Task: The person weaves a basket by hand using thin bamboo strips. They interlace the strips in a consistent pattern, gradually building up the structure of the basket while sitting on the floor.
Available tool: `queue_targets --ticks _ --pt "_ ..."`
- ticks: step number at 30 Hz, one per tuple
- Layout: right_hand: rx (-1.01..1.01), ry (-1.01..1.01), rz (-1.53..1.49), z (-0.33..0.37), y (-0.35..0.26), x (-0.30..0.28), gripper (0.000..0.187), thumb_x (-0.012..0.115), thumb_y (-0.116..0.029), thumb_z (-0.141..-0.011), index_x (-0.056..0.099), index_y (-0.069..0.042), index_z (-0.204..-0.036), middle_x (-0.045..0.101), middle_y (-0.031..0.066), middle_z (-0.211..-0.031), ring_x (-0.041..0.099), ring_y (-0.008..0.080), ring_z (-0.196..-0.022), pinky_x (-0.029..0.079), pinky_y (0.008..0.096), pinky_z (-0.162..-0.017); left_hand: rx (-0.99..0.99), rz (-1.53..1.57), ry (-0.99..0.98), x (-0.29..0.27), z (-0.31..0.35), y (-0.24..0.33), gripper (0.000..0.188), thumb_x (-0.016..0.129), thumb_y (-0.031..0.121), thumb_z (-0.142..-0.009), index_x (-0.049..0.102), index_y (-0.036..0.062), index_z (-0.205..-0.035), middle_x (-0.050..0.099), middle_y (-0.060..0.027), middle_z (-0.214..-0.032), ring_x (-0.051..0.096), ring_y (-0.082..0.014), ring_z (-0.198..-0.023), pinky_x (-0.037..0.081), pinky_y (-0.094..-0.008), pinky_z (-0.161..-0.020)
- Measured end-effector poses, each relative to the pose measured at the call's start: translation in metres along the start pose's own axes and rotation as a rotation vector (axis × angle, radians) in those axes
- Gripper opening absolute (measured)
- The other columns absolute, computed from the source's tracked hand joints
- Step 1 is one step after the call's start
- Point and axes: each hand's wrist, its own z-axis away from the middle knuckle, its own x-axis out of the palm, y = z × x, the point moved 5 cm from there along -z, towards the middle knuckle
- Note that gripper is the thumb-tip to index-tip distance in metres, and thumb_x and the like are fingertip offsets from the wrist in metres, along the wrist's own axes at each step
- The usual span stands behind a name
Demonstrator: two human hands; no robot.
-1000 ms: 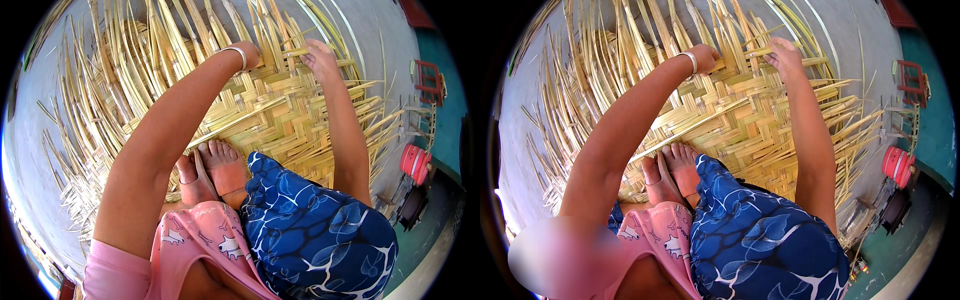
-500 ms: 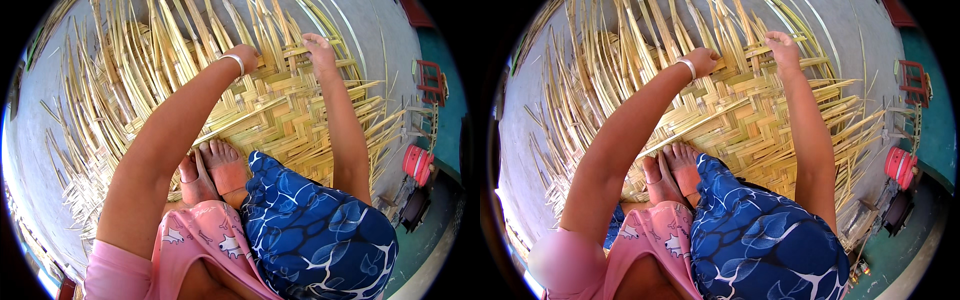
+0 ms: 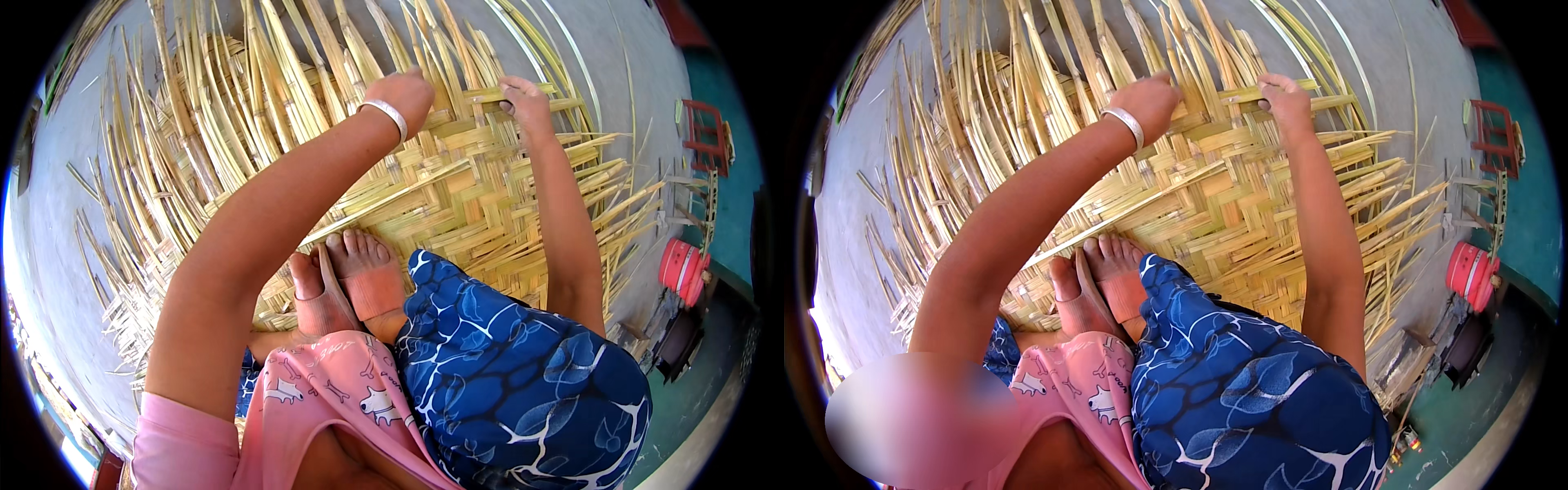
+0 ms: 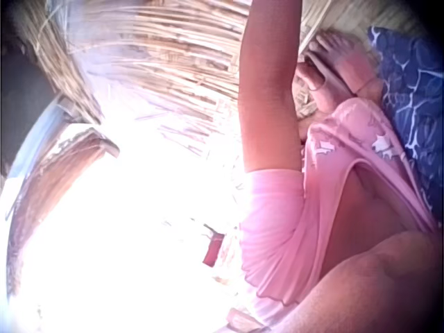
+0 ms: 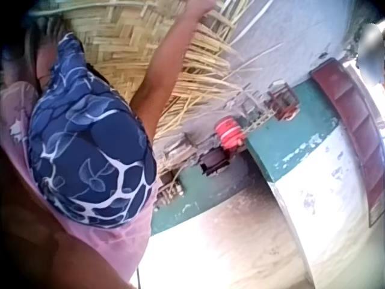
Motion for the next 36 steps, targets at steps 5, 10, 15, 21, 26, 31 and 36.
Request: queue_targets --ticks 5,10,15,21,26,31,36 --pt "0.035 -0.176 -0.352 0.009 -0.013 -0.006 0.017 0.055 -0.006 -0.087 0.062 -0.003 -0.102 0.062 0.0034 -0.097 0.057 0.0119 -0.088 0.049 0.0261 -0.077 0.142 0.282 0.224 -0.004 -0.03 0.038 0.026 0.056 0.01 -0.084 0.059 0.0036 -0.109 0.058 -0.0163 -0.103 0.061 -0.0335 -0.091 0.05 -0.0402 -0.08" --pt "0.016 -0.37 -0.465 0.022 -0.033 -0.013 0.015 0.05 -0.002 -0.087 0.06 -0.002 -0.098 0.06 0.0098 -0.108 0.057 0.0169 -0.094 0.048 0.0296 -0.086 -0.009 0.394 0.084 0.017 -0.072 0.048 0.031 0.066 0.027 -0.08 0.066 0.0065 -0.104 0.064 -0.0149 -0.096 0.063 -0.0301 -0.086 0.05 -0.0389 -0.078" --pt "0.019 -0.531 -0.465 0.021 -0.038 -0.024 0.012 0.048 0.0 -0.086 0.057 -0.003 -0.093 0.054 0.0164 -0.121 0.056 0.0214 -0.101 0.047 0.0335 -0.094 -0.167 0.442 -0.004 0.012 -0.076 0.045 0.036 0.068 0.041 -0.076 0.07 0.01 -0.095 0.069 -0.0091 -0.084 0.065 -0.0251 -0.08 0.05 -0.036 -0.074" --pt "-0.023 -0.407 -0.03 -0.016 -0.033 -0.016 0.017 0.053 -0.003 -0.085 0.058 -0.002 -0.101 0.058 0.0133 -0.115 0.056 0.0179 -0.1 0.044 0.0276 -0.089 -0.275 0.427 0.053 0.013 -0.081 0.045 0.027 0.061 0.03 -0.077 0.07 0.0105 -0.094 0.069 -0.0101 -0.089 0.065 -0.0274 -0.085 0.051 -0.0371 -0.076" --pt "-0.078 -0.332 0.396 -0.035 -0.041 0.021 0.045 0.063 -0.014 -0.081 0.049 0.001 -0.122 0.057 0.0137 -0.115 0.055 0.0178 -0.102 0.043 0.0286 -0.087 -0.29 0.447 0.121 0.002 -0.081 0.041 0.028 0.059 0.024 -0.077 0.068 0.0043 -0.095 0.066 -0.0162 -0.098 0.064 -0.0322 -0.092 0.05 -0.039 -0.081" --pt "-0.049 -0.297 0.506 -0.036 -0.042 0.035 0.048 0.068 -0.011 -0.071 0.056 0.003 -0.116 0.063 0.0158 -0.106 0.06 0.0219 -0.094 0.046 0.0327 -0.082 -0.355 0.503 0.009 -0.003 -0.09 0.033 0.03 0.062 0.022 -0.076 0.068 0.0019 -0.098 0.066 -0.0175 -0.1 0.064 -0.0307 -0.093 0.051 -0.0374 -0.08" --pt "0.032 -0.444 0.552 -0.042 -0.035 0.035 0.057 0.071 -0.017 -0.075 0.049 0.002 -0.124 0.06 0.0105 -0.11 0.057 0.0174 -0.095 0.046 0.0292 -0.083 -0.449 0.659 0.015 -0.001 -0.084 0.026 0.034 0.065 0.023 -0.074 0.067 -0.0004 -0.099 0.066 -0.0191 -0.101 0.065 -0.0309 -0.094 0.051 -0.0364 -0.08"
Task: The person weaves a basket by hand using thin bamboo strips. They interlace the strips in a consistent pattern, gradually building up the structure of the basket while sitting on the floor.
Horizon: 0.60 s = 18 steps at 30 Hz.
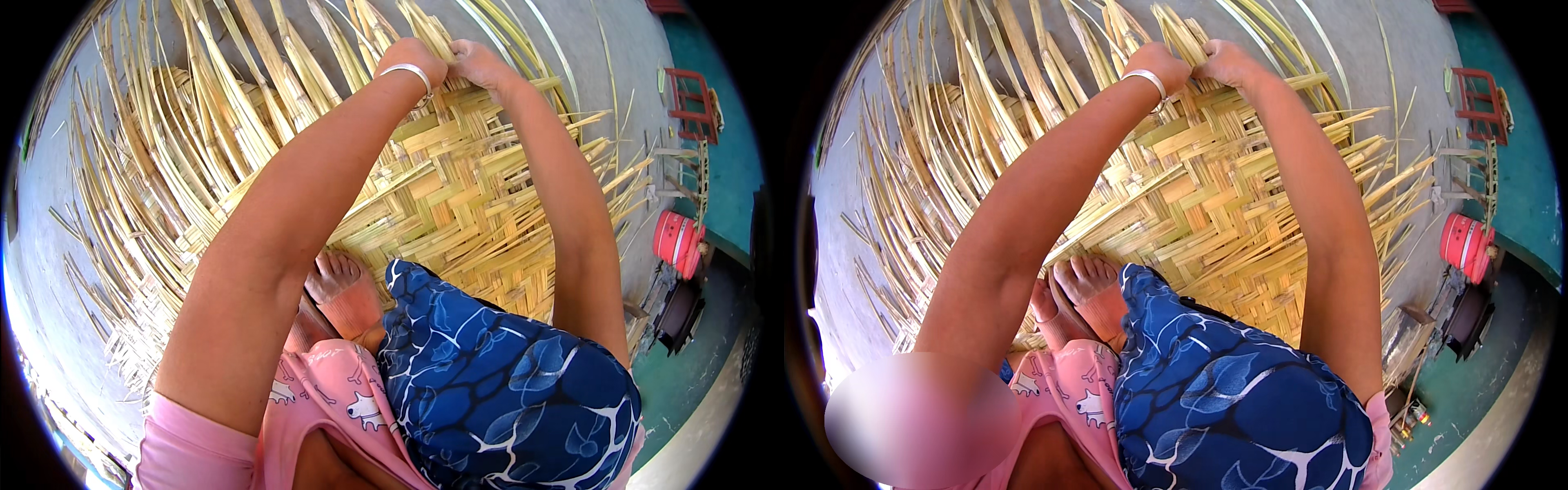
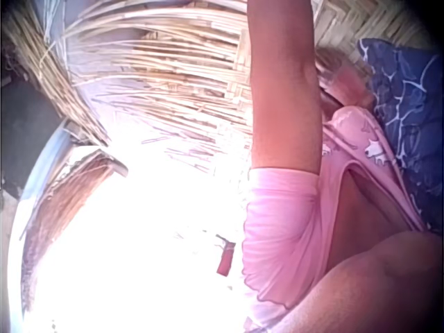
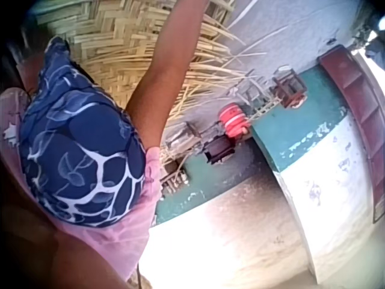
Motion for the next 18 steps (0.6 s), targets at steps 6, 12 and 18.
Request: queue_targets --ticks 6,12,18 --pt "-0.074 0.032 -0.27 0.019 -0.01 0.005 0.035 0.066 -0.013 -0.079 0.059 -0.001 -0.111 0.064 0.0047 -0.098 0.058 0.0114 -0.087 0.046 0.0265 -0.079 -0.033 0.059 0.024 0.001 -0.008 -0.011 0.042 0.066 0.026 -0.074 0.065 -0.0022 -0.104 0.064 -0.0224 -0.104 0.063 -0.0336 -0.097 0.05 -0.036 -0.083" --pt "-0.189 0.046 -0.321 0.038 -0.017 0.004 0.027 0.066 -0.011 -0.08 0.061 0.001 -0.104 0.064 0.0055 -0.094 0.057 0.0113 -0.082 0.045 0.0263 -0.075 0.089 0.145 -0.039 0.017 -0.022 -0.022 0.056 0.066 0.026 -0.078 0.051 -0.0032 -0.124 0.066 -0.0207 -0.096 0.068 -0.0266 -0.08 0.053 -0.0326 -0.07" --pt "-0.254 0.07 -0.123 0.03 -0.012 0.005 0.032 0.06 -0.012 -0.085 0.056 0.0 -0.115 0.062 0.005 -0.103 0.057 0.0109 -0.091 0.044 0.0259 -0.082 0.116 0.599 -0.172 0.026 -0.011 -0.04 0.051 0.054 0.017 -0.087 0.041 -0.0042 -0.132 0.067 -0.0161 -0.086 0.069 -0.0211 -0.068 0.052 -0.0269 -0.049"
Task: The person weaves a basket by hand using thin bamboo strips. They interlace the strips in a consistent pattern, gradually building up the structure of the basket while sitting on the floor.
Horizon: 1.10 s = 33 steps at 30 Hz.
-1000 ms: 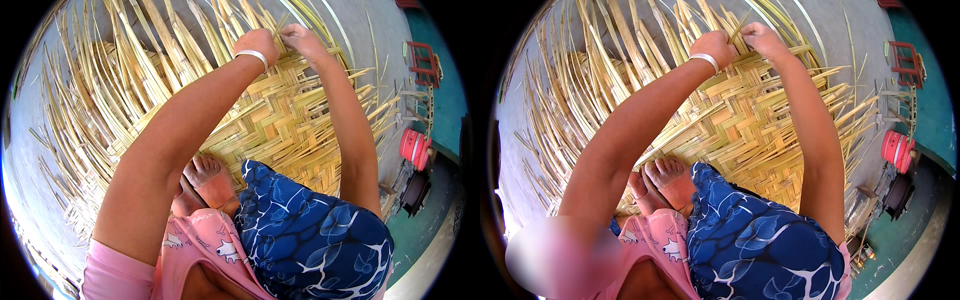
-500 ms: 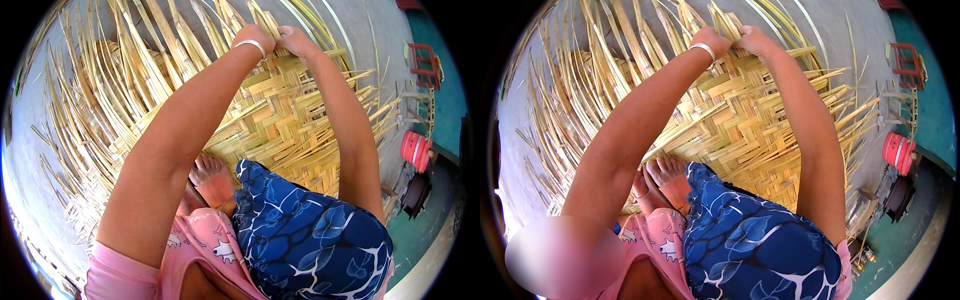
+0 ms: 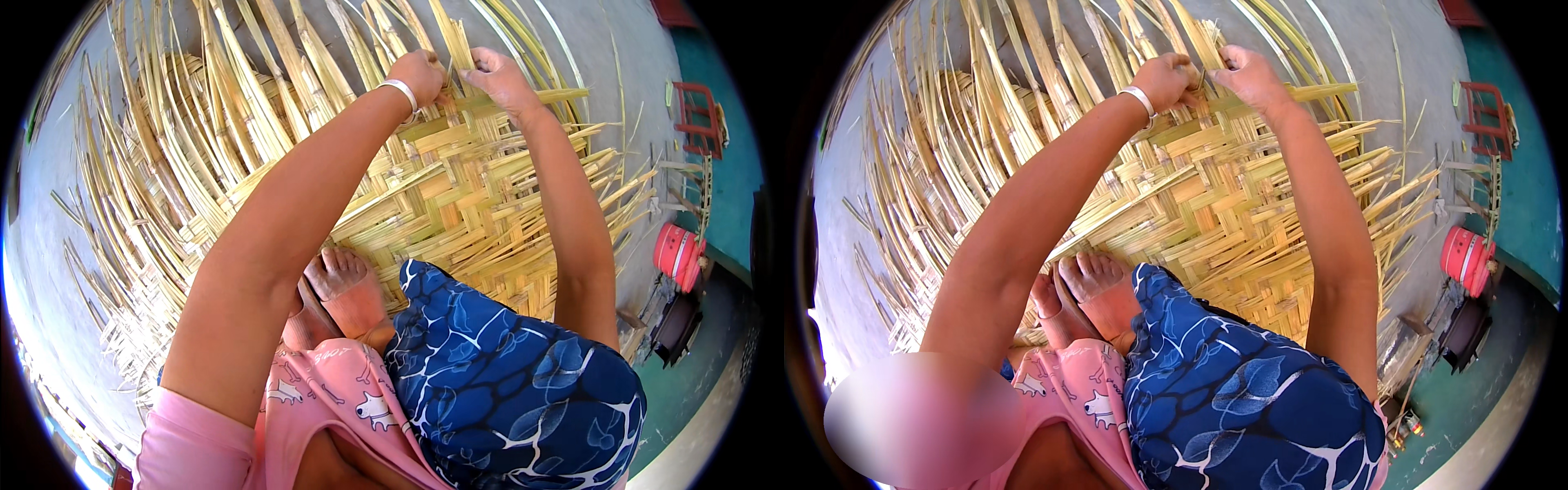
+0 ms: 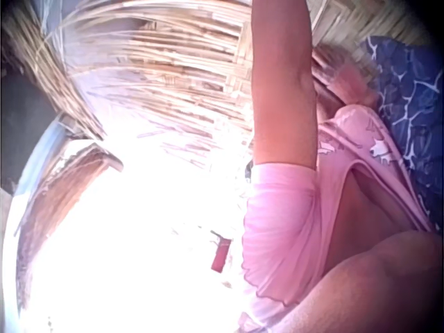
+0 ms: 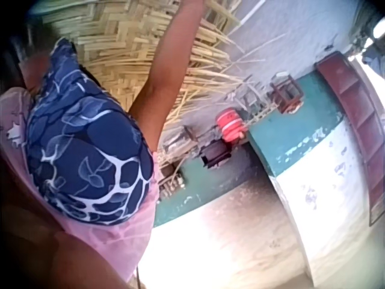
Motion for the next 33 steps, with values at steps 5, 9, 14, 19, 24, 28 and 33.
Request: queue_targets --ticks 5,9,14,19,24,28,33 --pt "0.03 0.052 -0.147 0.004 -0.005 -0.008 0.028 0.062 -0.012 -0.083 0.059 0.002 -0.107 0.063 0.0049 -0.096 0.056 0.0115 -0.084 0.045 0.0264 -0.076 0.134 -0.619 -0.069 0.01 0.008 0.022 0.038 0.063 0.022 -0.075 0.067 0.0077 -0.109 0.067 -0.012 -0.104 0.068 -0.0217 -0.086 0.052 -0.0316 -0.079" --pt "-0.015 0.049 -0.085 0.014 -0.016 -0.008 0.03 0.061 -0.016 -0.083 0.058 0.002 -0.108 0.063 0.0067 -0.092 0.057 0.0134 -0.081 0.045 0.0257 -0.076 0.074 -0.652 -0.053 0.014 0.011 0.024 0.038 0.058 0.017 -0.076 0.066 0.0134 -0.113 0.065 -0.0138 -0.109 0.061 -0.0285 -0.103 0.046 -0.0328 -0.09" --pt "-0.014 0.035 0.597 -0.002 -0.013 -0.008 0.049 0.062 -0.029 -0.081 0.053 0.002 -0.117 0.063 0.0189 -0.102 0.06 0.0288 -0.093 0.046 0.0335 -0.082 0.171 -0.46 -0.01 0.006 0.013 0.01 0.038 0.052 0.009 -0.08 0.061 0.005 -0.117 0.066 -0.0153 -0.103 0.067 -0.0229 -0.088 0.051 -0.0314 -0.075" --pt "0.112 -0.014 0.81 -0.008 0.0 0.008 0.064 0.067 -0.036 -0.078 0.047 0.003 -0.126 0.057 0.0238 -0.117 0.056 0.0342 -0.109 0.043 0.0393 -0.091 0.141 0.103 0.154 -0.011 0.041 -0.005 0.031 0.047 0.003 -0.089 0.054 -0.0045 -0.118 0.063 -0.0122 -0.104 0.066 -0.0161 -0.075 0.052 -0.0267 -0.062" --pt "0.075 -0.034 0.75 -0.015 0.013 0.005 0.066 0.069 -0.042 -0.076 0.049 0.003 -0.121 0.058 0.0251 -0.115 0.055 0.0365 -0.108 0.043 0.0405 -0.093 0.106 0.181 0.177 -0.04 0.099 -0.012 0.025 0.052 0.009 -0.091 0.056 -0.003 -0.113 0.064 -0.0106 -0.096 0.064 -0.0133 -0.074 0.052 -0.024 -0.065" --pt "0.09 -0.099 0.862 -0.008 -0.004 0.01 0.072 0.068 -0.044 -0.077 0.045 0.007 -0.122 0.056 0.0271 -0.118 0.053 0.0382 -0.111 0.042 0.0412 -0.095 0.144 0.092 0.237 -0.096 0.168 -0.033 0.028 0.054 0.014 -0.092 0.056 -0.0042 -0.113 0.065 -0.011 -0.096 0.064 -0.0134 -0.077 0.052 -0.0252 -0.071" --pt "0.073 0.03 1.021 0.001 0.001 0.013 0.054 0.066 -0.036 -0.08 0.049 0.0 -0.117 0.059 0.0249 -0.11 0.057 0.0376 -0.103 0.044 0.0458 -0.088 0.145 -0.228 0.527 -0.18 0.279 -0.066 0.024 0.056 0.01 -0.091 0.058 -0.0048 -0.11 0.065 -0.0093 -0.094 0.062 -0.0134 -0.079 0.05 -0.0246 -0.074"
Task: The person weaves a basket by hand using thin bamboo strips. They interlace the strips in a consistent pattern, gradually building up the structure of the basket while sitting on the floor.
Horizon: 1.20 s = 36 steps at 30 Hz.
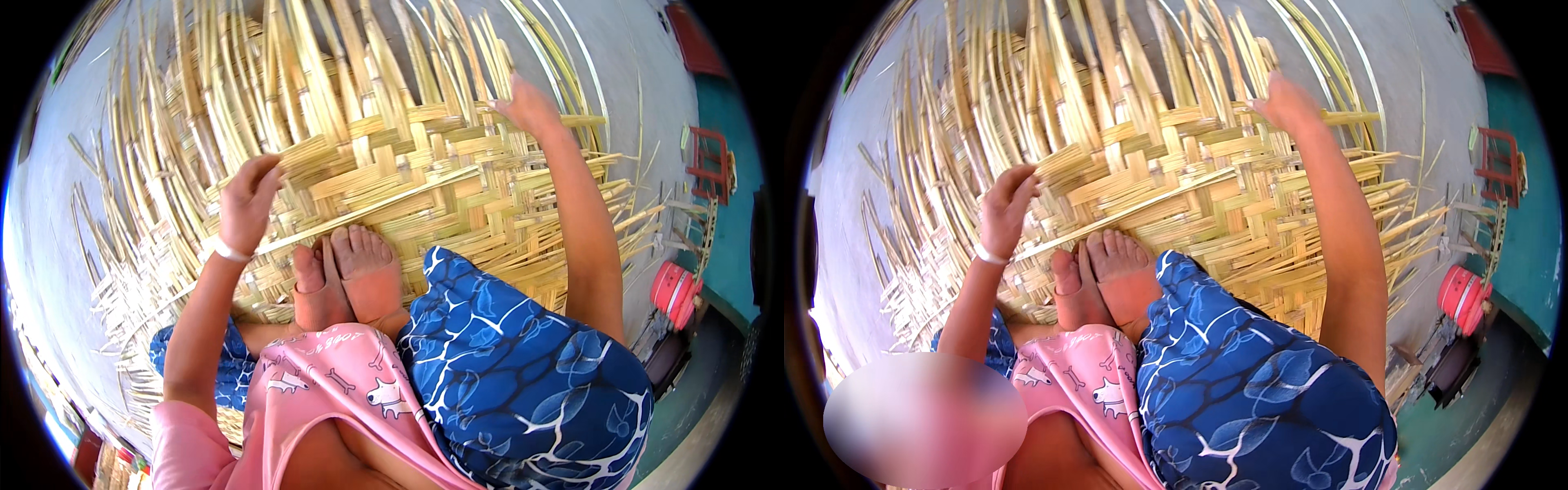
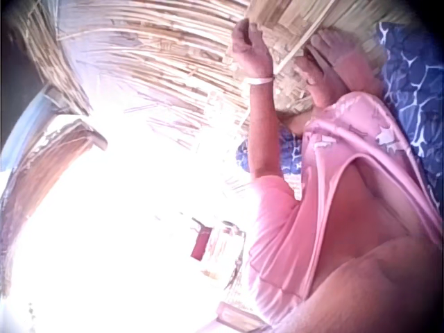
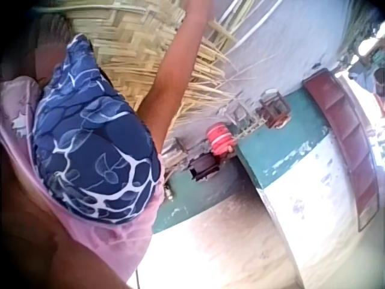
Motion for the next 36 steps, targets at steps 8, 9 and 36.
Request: queue_targets --ticks 8,9,36 --pt "-0.074 0.445 0.243 0.045 -0.038 0.0 0.056 0.066 -0.023 -0.078 0.045 -0.009 -0.128 0.05 0.0124 -0.128 0.047 0.0314 -0.117 0.04 0.0441 -0.096 0.263 -0.796 -0.101 -0.064 0.118 -0.047 0.033 0.069 0.021 -0.076 0.061 0.0062 -0.105 0.06 -0.0113 -0.105 0.055 -0.0315 -0.101 0.044 -0.0403 -0.087" --pt "-0.122 0.493 0.216 0.058 -0.055 -0.01 0.054 0.066 -0.021 -0.079 0.047 -0.008 -0.128 0.051 0.0132 -0.127 0.047 0.0305 -0.117 0.039 0.0434 -0.097 0.291 -0.846 -0.106 -0.061 0.124 -0.048 0.033 0.067 0.023 -0.077 0.06 0.0068 -0.105 0.059 -0.0106 -0.105 0.055 -0.0309 -0.1 0.044 -0.0401 -0.086" --pt "-0.266 -0.777 -1.803 0.094 -0.306 0.014 0.029 0.056 -0.019 -0.092 0.053 -0.002 -0.115 0.061 0.0118 -0.109 0.061 0.0189 -0.096 0.051 0.0291 -0.081 0.22 -0.718 0.483 -0.191 0.048 -0.024 0.015 0.058 0.019 -0.088 0.058 0.0059 -0.096 0.065 -0.0145 -0.076 0.064 -0.0288 -0.066 0.051 -0.0365 -0.06"
